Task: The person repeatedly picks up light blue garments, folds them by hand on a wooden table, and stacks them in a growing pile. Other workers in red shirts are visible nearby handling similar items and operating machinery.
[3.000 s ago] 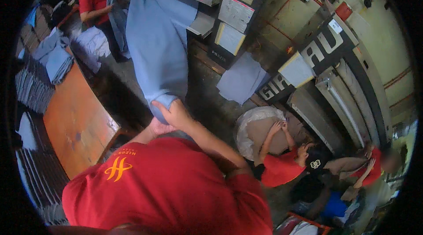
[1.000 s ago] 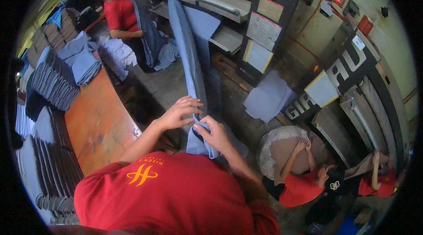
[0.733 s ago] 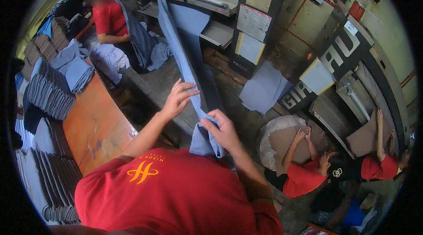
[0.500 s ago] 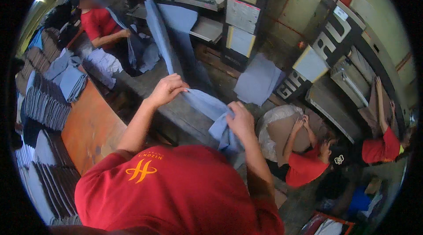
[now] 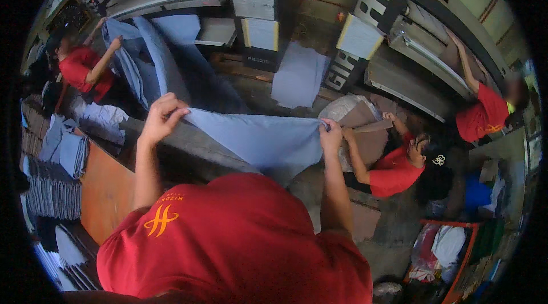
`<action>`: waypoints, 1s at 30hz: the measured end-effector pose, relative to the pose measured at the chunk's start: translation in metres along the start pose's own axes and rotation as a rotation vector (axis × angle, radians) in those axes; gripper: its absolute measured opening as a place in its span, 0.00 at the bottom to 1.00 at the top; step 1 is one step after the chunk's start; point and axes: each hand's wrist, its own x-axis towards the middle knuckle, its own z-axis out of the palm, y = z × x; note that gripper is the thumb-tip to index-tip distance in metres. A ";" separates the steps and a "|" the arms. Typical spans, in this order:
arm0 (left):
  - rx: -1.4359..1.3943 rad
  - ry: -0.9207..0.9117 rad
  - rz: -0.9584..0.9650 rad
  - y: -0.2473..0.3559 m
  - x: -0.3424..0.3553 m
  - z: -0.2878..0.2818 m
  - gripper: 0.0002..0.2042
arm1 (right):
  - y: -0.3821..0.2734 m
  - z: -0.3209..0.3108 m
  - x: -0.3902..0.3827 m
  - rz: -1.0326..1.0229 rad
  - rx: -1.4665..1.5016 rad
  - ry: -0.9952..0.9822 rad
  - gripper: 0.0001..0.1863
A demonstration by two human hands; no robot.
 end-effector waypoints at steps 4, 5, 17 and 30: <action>-0.049 0.063 -0.064 -0.006 0.002 -0.004 0.03 | 0.053 -0.008 0.004 -0.073 -0.150 0.052 0.14; -0.052 0.070 -0.087 -0.009 0.003 -0.004 0.03 | 0.061 -0.008 0.006 -0.081 -0.121 0.066 0.15; -0.061 0.036 -0.182 -0.039 -0.003 0.002 0.05 | -0.006 -0.063 -0.023 0.105 0.652 0.076 0.12; 0.045 -0.240 0.004 -0.075 0.005 0.082 0.10 | -0.205 -0.227 -0.122 -0.720 0.534 0.854 0.16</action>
